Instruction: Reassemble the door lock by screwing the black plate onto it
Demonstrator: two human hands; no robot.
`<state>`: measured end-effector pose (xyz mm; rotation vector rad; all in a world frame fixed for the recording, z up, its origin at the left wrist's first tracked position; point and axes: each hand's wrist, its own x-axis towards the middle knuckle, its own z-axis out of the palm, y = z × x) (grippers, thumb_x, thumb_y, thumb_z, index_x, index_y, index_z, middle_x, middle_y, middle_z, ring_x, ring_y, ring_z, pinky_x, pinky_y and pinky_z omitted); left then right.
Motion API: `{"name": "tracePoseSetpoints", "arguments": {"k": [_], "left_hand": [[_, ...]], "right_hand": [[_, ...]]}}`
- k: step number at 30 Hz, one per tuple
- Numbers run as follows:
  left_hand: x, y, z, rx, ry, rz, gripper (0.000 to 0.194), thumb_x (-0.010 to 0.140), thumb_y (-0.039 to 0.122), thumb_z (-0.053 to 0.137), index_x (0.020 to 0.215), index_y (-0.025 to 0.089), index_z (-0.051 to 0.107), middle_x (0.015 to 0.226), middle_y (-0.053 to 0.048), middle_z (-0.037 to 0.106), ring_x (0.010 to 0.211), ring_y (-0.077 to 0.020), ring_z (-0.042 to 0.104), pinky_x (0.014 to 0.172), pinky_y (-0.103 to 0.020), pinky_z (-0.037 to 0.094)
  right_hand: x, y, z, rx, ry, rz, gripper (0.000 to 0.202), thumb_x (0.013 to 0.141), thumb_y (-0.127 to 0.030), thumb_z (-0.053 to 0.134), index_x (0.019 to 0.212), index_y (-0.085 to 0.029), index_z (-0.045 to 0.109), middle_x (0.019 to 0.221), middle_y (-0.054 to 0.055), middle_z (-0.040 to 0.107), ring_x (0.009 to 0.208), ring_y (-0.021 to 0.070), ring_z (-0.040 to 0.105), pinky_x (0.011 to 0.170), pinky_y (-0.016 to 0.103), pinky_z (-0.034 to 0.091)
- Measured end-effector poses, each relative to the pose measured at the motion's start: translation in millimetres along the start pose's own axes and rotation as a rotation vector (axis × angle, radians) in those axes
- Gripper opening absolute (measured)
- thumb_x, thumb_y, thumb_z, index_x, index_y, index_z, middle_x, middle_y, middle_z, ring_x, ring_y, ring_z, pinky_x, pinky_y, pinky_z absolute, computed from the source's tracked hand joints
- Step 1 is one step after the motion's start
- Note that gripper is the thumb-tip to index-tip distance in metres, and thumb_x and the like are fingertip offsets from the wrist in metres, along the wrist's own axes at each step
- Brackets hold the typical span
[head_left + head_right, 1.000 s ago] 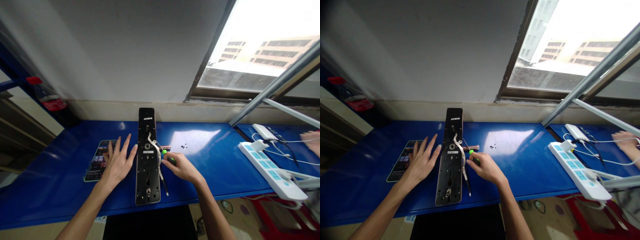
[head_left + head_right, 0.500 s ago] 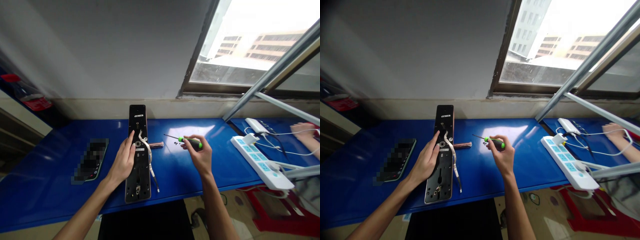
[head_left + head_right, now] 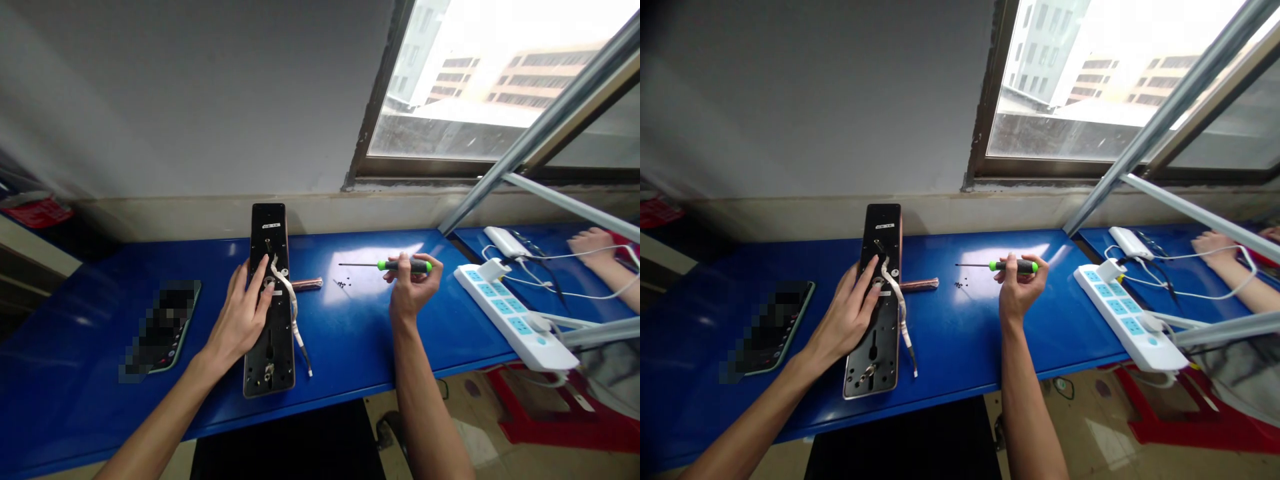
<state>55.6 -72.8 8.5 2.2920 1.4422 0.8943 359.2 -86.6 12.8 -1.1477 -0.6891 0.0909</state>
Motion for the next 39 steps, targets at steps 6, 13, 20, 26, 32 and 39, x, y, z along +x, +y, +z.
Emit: {"name": "tracePoseSetpoints", "arguments": {"k": [6,13,20,26,32,39], "left_hand": [[25,50,-8.1,0.166,0.117,0.301,0.039,0.101,0.029,0.050,0.138,0.021,0.058,0.163,-0.011,0.030,0.154,-0.0374,0.017,0.122,-0.063,0.027],[66,84,25.2,0.282,-0.287,0.553,0.031,0.101,0.026,0.049,0.122,0.013,0.069,0.124,-0.011,0.070,0.139,-0.0335,0.046,0.112,-0.050,0.046],[82,86,54.3,0.484,-0.541,0.584,0.027,0.098,0.024,0.054,0.115,0.012,0.071,0.118,-0.015,0.073,0.133,-0.0392,0.052,0.104,-0.049,0.047],[84,86,64.0,0.480,-0.566,0.583,0.026,0.096,0.025,0.057,0.115,0.014,0.071,0.118,-0.016,0.071,0.130,-0.0390,0.052,0.100,-0.048,0.047],[84,85,66.3,0.475,-0.592,0.560,0.025,0.096,0.026,0.057,0.114,0.015,0.071,0.117,-0.016,0.071,0.129,-0.0374,0.053,0.099,-0.046,0.047],[83,84,67.1,0.472,-0.617,0.566,0.027,0.098,0.027,0.055,0.114,0.014,0.073,0.118,-0.017,0.071,0.129,-0.0393,0.052,0.099,-0.048,0.048]], "right_hand": [[3,4,-10,-0.068,0.158,-0.060,0.030,0.086,-0.035,0.068,0.100,-0.024,0.044,0.072,-0.004,0.068,0.041,0.0091,0.057,0.039,0.021,0.044],[2,7,-17,-0.135,0.216,-0.115,0.026,0.084,-0.032,0.067,0.097,-0.023,0.046,0.074,-0.005,0.059,0.059,0.0135,0.068,0.061,0.029,0.057],[-2,1,-18,-0.144,0.171,-0.086,0.023,0.084,-0.031,0.068,0.094,-0.023,0.048,0.077,-0.004,0.057,0.057,0.0116,0.066,0.060,0.028,0.057],[-5,1,-18,-0.140,0.148,-0.072,0.022,0.084,-0.028,0.069,0.094,-0.023,0.050,0.083,-0.003,0.057,0.059,0.0116,0.068,0.061,0.028,0.058],[-7,0,-16,-0.098,0.081,-0.030,0.023,0.087,-0.032,0.067,0.098,-0.024,0.048,0.075,-0.004,0.062,0.060,0.0141,0.070,0.062,0.030,0.059],[-11,0,-15,-0.111,0.013,-0.015,0.025,0.086,-0.033,0.068,0.097,-0.024,0.049,0.070,-0.004,0.066,0.061,0.0158,0.073,0.060,0.029,0.059]]}}
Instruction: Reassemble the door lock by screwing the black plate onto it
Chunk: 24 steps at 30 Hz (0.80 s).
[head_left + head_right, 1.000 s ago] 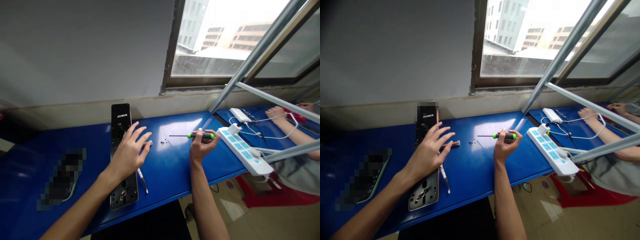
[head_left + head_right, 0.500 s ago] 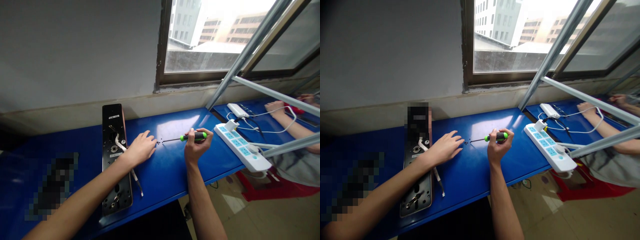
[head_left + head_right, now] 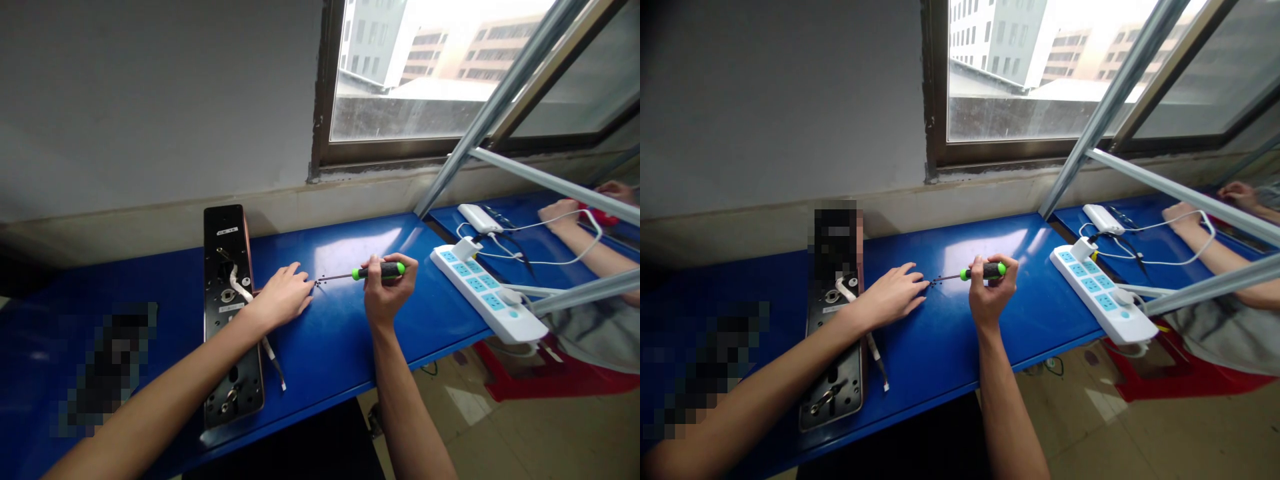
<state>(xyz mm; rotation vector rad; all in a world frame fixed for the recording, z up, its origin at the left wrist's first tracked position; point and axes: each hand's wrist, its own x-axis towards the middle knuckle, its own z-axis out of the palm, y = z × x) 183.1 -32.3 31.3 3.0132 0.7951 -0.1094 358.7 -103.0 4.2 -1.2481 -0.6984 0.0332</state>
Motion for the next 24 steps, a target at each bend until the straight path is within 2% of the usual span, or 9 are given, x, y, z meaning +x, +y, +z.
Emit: {"name": "tracePoseSetpoints", "arguments": {"k": [5,15,20,24], "left_hand": [[0.6,1.4,-3.0,0.004,0.007,0.000,0.028,0.099,0.029,0.054,0.112,0.014,0.074,0.118,-0.017,0.071,0.128,-0.0382,0.053,0.099,-0.047,0.048],[2.6,4.4,4.3,0.018,0.026,0.031,0.031,0.099,0.028,0.051,0.122,0.016,0.069,0.123,-0.018,0.068,0.130,-0.0385,0.051,0.098,-0.049,0.049],[2.5,4.6,2.0,0.008,0.019,0.037,0.030,0.099,0.028,0.052,0.118,0.015,0.071,0.122,-0.018,0.069,0.129,-0.0383,0.052,0.098,-0.048,0.049],[0.6,4.3,-3.6,-0.023,0.067,0.028,0.026,0.098,0.028,0.055,0.111,0.014,0.072,0.116,-0.017,0.071,0.125,-0.0353,0.055,0.097,-0.045,0.051]], "right_hand": [[1.1,-1.0,-2.0,-0.010,0.048,-0.029,0.023,0.084,-0.030,0.069,0.094,-0.024,0.049,0.073,-0.005,0.061,0.060,0.0136,0.070,0.059,0.027,0.059],[-0.7,-1.3,0.5,-0.011,0.008,-0.047,0.023,0.082,-0.028,0.071,0.093,-0.023,0.051,0.071,-0.006,0.062,0.056,0.0130,0.068,0.059,0.027,0.058],[-0.7,-0.4,0.2,0.010,0.036,-0.046,0.023,0.083,-0.027,0.071,0.094,-0.023,0.051,0.073,-0.005,0.061,0.059,0.0137,0.070,0.059,0.027,0.058],[0.2,-0.7,0.3,0.039,0.070,-0.034,0.024,0.083,-0.026,0.070,0.095,-0.024,0.049,0.075,-0.004,0.062,0.060,0.0144,0.070,0.057,0.028,0.057]]}}
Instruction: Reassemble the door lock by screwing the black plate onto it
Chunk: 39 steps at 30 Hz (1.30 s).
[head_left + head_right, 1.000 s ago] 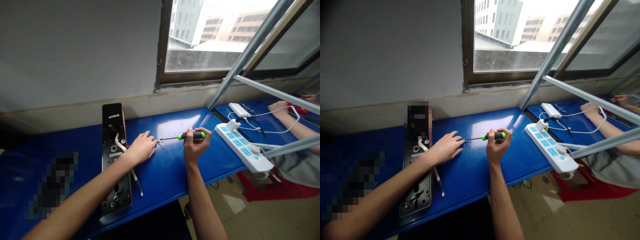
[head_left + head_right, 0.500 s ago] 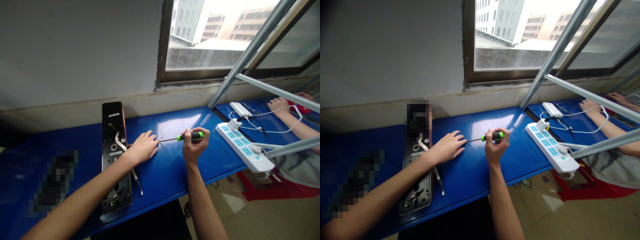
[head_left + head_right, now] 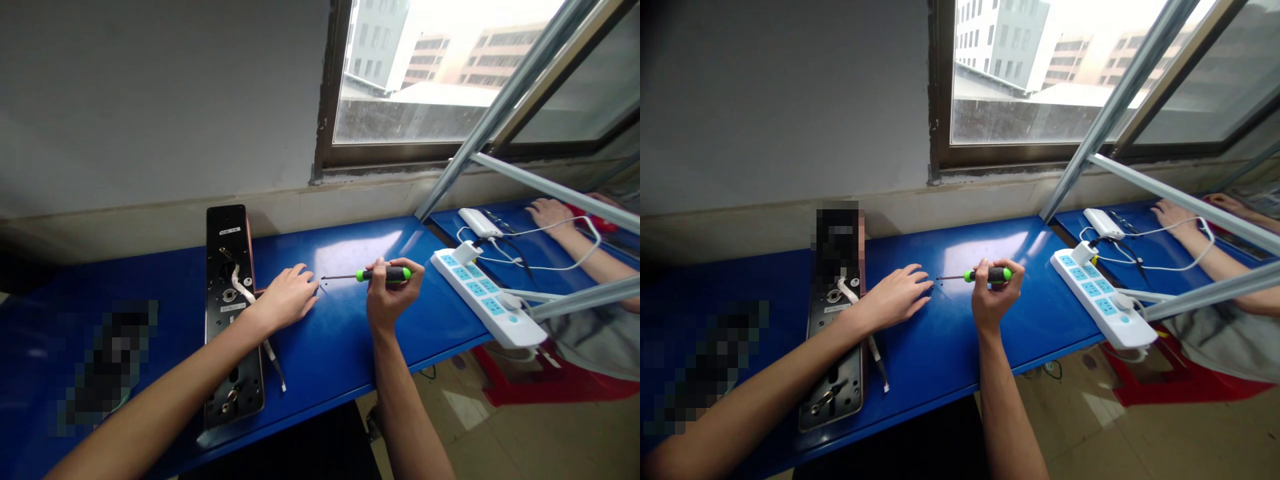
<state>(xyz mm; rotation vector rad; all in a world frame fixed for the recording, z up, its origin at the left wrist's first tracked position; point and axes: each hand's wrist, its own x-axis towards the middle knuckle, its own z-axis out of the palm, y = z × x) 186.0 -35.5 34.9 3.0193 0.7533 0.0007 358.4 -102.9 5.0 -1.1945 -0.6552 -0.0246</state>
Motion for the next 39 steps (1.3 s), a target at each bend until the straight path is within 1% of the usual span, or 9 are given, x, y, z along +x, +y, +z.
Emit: {"name": "tracePoseSetpoints", "arguments": {"k": [4,8,14,22,26,29,34,36,39], "left_hand": [[-11,-6,-11.7,-0.028,0.146,-0.117,0.022,0.097,0.028,0.059,0.106,0.015,0.074,0.112,-0.014,0.073,0.120,-0.0316,0.059,0.098,-0.043,0.052],[-31,-17,-23.4,-0.119,0.298,-0.178,0.023,0.093,0.028,0.066,0.111,0.015,0.074,0.116,-0.011,0.074,0.125,-0.0308,0.058,0.101,-0.045,0.053],[-61,-25,-34.5,-0.272,0.380,-0.169,0.023,0.091,0.028,0.071,0.110,0.017,0.076,0.110,-0.007,0.077,0.120,-0.0270,0.062,0.100,-0.043,0.053],[-92,-33,-43.2,-0.214,0.437,-0.131,0.011,0.094,0.020,0.067,0.096,0.017,0.078,0.097,-0.006,0.078,0.108,-0.0246,0.065,0.091,-0.040,0.053],[-105,-37,-49.1,-0.135,0.390,-0.132,0.012,0.094,0.021,0.067,0.093,0.017,0.078,0.097,-0.007,0.076,0.108,-0.0255,0.064,0.089,-0.041,0.051],[-114,-40,-53.1,-0.116,0.378,-0.114,0.011,0.093,0.021,0.068,0.090,0.017,0.077,0.094,-0.007,0.076,0.110,-0.0268,0.063,0.090,-0.042,0.050],[-134,-46,-54.4,-0.176,0.472,-0.169,0.013,0.094,0.025,0.066,0.091,0.017,0.077,0.100,-0.008,0.076,0.113,-0.0267,0.061,0.093,-0.042,0.051],[-145,-49,-50.5,-0.204,0.523,-0.253,0.021,0.092,0.036,0.069,0.101,0.018,0.076,0.105,-0.009,0.076,0.118,-0.0280,0.059,0.099,-0.045,0.050],[-163,-52,-37.5,-0.217,0.546,-0.510,0.059,0.088,0.062,0.064,0.130,0.019,0.066,0.128,-0.014,0.067,0.132,-0.0345,0.049,0.110,-0.056,0.043]], "right_hand": [[2,-15,5,0.084,0.020,0.036,0.025,0.084,-0.025,0.069,0.096,-0.025,0.047,0.068,-0.005,0.064,0.054,0.0141,0.066,0.048,0.024,0.053],[2,-41,16,0.177,0.004,0.098,0.026,0.084,-0.029,0.069,0.095,-0.025,0.045,0.061,-0.006,0.063,0.046,0.0119,0.060,0.037,0.018,0.042],[-5,-64,34,0.272,-0.028,0.100,0.023,0.085,-0.027,0.067,0.094,-0.026,0.046,0.060,-0.007,0.064,0.043,0.0107,0.058,0.032,0.017,0.038],[-21,-82,50,0.368,-0.095,0.070,0.024,0.084,-0.022,0.070,0.093,-0.024,0.048,0.059,-0.007,0.065,0.045,0.0115,0.060,0.034,0.017,0.042],[-26,-95,56,0.310,-0.223,-0.039,0.022,0.086,-0.022,0.067,0.095,-0.025,0.047,0.061,-0.008,0.066,0.035,0.0079,0.051,0.029,0.017,0.035],[-25,-109,64,0.305,-0.353,-0.183,0.025,0.083,-0.018,0.070,0.094,-0.024,0.048,0.063,-0.008,0.067,0.038,0.0091,0.056,0.030,0.018,0.038],[-22,-132,86,0.281,-0.598,-0.305,0.025,0.084,-0.016,0.069,0.098,-0.026,0.051,0.066,-0.007,0.069,0.035,0.0069,0.052,0.031,0.020,0.038],[-20,-138,95,0.257,-0.630,-0.326,0.025,0.083,-0.019,0.071,0.098,-0.026,0.052,0.067,-0.006,0.069,0.036,0.0069,0.052,0.033,0.021,0.039],[-16,-145,106,0.140,-0.622,-0.371,0.023,0.082,-0.023,0.073,0.096,-0.026,0.054,0.068,-0.005,0.066,0.045,0.0082,0.054,0.042,0.024,0.044]]}}
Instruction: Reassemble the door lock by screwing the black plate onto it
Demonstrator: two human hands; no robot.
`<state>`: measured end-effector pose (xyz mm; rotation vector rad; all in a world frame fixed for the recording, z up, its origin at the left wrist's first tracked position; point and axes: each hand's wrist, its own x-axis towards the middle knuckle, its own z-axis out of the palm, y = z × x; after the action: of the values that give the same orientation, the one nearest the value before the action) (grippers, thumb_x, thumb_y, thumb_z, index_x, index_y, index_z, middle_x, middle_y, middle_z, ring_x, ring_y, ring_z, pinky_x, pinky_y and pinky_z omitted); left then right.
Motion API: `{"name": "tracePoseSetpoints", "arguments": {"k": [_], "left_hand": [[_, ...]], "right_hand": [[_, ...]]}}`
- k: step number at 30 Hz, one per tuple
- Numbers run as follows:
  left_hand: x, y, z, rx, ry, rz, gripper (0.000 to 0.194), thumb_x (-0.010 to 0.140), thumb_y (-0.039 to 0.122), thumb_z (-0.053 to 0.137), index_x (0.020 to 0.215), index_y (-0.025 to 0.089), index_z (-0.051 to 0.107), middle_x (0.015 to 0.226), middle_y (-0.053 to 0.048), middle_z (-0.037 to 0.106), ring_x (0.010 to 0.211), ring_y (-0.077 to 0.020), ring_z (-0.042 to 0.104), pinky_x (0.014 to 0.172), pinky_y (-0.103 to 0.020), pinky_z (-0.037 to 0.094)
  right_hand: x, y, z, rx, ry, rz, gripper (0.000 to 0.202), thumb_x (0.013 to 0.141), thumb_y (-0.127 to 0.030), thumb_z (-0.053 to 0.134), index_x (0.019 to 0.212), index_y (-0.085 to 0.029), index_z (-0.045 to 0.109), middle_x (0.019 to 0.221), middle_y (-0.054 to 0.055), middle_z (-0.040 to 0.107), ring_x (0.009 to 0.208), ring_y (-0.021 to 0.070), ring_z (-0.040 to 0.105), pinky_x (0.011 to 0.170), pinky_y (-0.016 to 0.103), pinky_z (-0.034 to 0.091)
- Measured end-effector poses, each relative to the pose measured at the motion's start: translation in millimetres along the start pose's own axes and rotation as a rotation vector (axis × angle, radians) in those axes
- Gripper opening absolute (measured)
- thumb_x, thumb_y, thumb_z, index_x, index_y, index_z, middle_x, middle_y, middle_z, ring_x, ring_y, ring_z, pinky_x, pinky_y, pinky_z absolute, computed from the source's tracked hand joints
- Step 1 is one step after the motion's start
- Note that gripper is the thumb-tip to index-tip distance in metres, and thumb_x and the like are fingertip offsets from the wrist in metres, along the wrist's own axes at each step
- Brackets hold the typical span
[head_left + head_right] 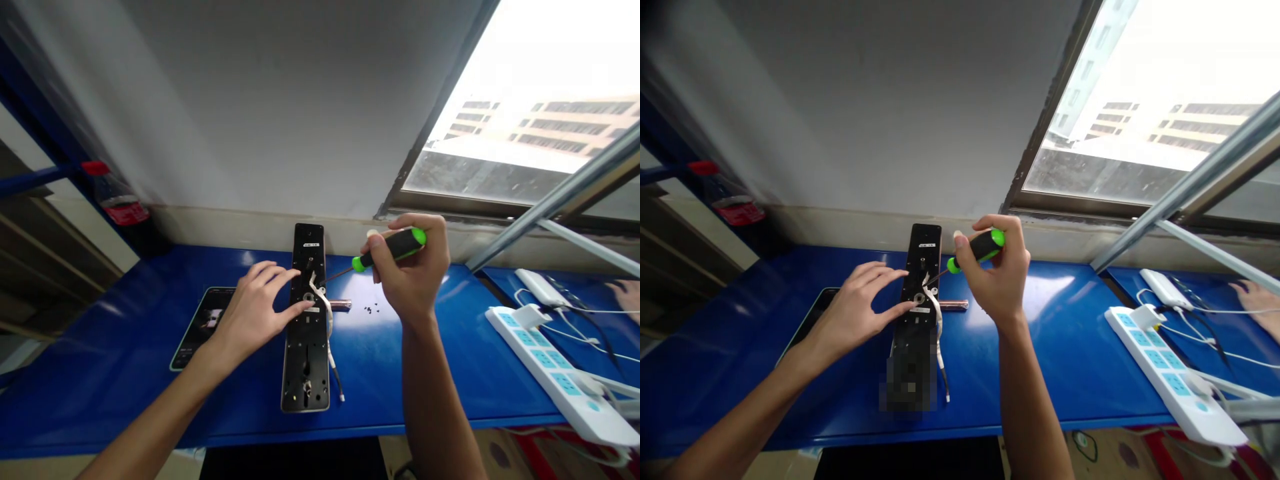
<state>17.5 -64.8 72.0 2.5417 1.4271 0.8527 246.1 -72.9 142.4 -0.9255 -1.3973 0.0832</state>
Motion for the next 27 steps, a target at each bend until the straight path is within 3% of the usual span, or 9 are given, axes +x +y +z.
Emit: {"name": "tracePoseSetpoints", "arguments": {"k": [4,6,11,17,23,27], "left_hand": [[-24,-20,11.4,0.038,-0.125,-0.476,0.069,0.095,0.071,0.038,0.153,0.034,0.043,0.163,-0.018,0.030,0.146,-0.0534,0.026,0.098,-0.082,0.035],[-31,-29,19.1,0.009,-0.183,-0.558,0.070,0.096,0.072,0.034,0.156,0.036,0.037,0.166,-0.019,0.021,0.147,-0.0561,0.021,0.096,-0.086,0.032],[-24,-45,36.2,-0.004,-0.088,-0.347,0.064,0.099,0.064,0.036,0.156,0.034,0.037,0.166,-0.013,0.024,0.152,-0.0435,0.020,0.115,-0.072,0.025],[3,-41,50.9,-0.166,0.040,-0.151,0.060,0.102,0.051,0.043,0.156,0.029,0.034,0.159,-0.012,0.037,0.149,-0.0327,0.031,0.122,-0.057,0.028],[12,-34,64.8,-0.486,0.044,-0.120,0.053,0.104,0.042,0.042,0.155,0.028,0.033,0.155,-0.009,0.045,0.144,-0.0265,0.041,0.122,-0.050,0.032],[7,-34,73.0,-0.668,0.020,-0.160,0.050,0.104,0.041,0.043,0.152,0.028,0.039,0.153,-0.007,0.049,0.140,-0.0248,0.048,0.115,-0.044,0.043]], "right_hand": [[14,2,6,-0.167,-0.078,-0.071,0.019,0.083,-0.024,0.073,0.094,-0.025,0.057,0.071,-0.006,0.064,0.052,0.0084,0.055,0.050,0.025,0.045],[19,5,10,-0.244,-0.093,-0.129,0.018,0.082,-0.024,0.073,0.093,-0.024,0.058,0.071,-0.006,0.063,0.054,0.0080,0.054,0.050,0.024,0.044],[22,19,20,-0.299,-0.125,-0.157,0.016,0.084,-0.028,0.072,0.093,-0.024,0.059,0.071,-0.005,0.064,0.057,0.0088,0.056,0.053,0.024,0.044],[23,27,27,-0.295,-0.119,-0.149,0.015,0.084,-0.030,0.071,0.091,-0.024,0.059,0.070,-0.006,0.063,0.055,0.0087,0.054,0.052,0.024,0.045],[21,32,31,-0.299,-0.152,-0.164,0.014,0.086,-0.031,0.070,0.091,-0.025,0.058,0.072,-0.005,0.063,0.056,0.0084,0.055,0.050,0.023,0.044],[19,37,33,-0.290,-0.207,-0.138,0.016,0.087,-0.032,0.070,0.096,-0.025,0.058,0.072,-0.005,0.065,0.055,0.0084,0.056,0.051,0.024,0.045]]}}
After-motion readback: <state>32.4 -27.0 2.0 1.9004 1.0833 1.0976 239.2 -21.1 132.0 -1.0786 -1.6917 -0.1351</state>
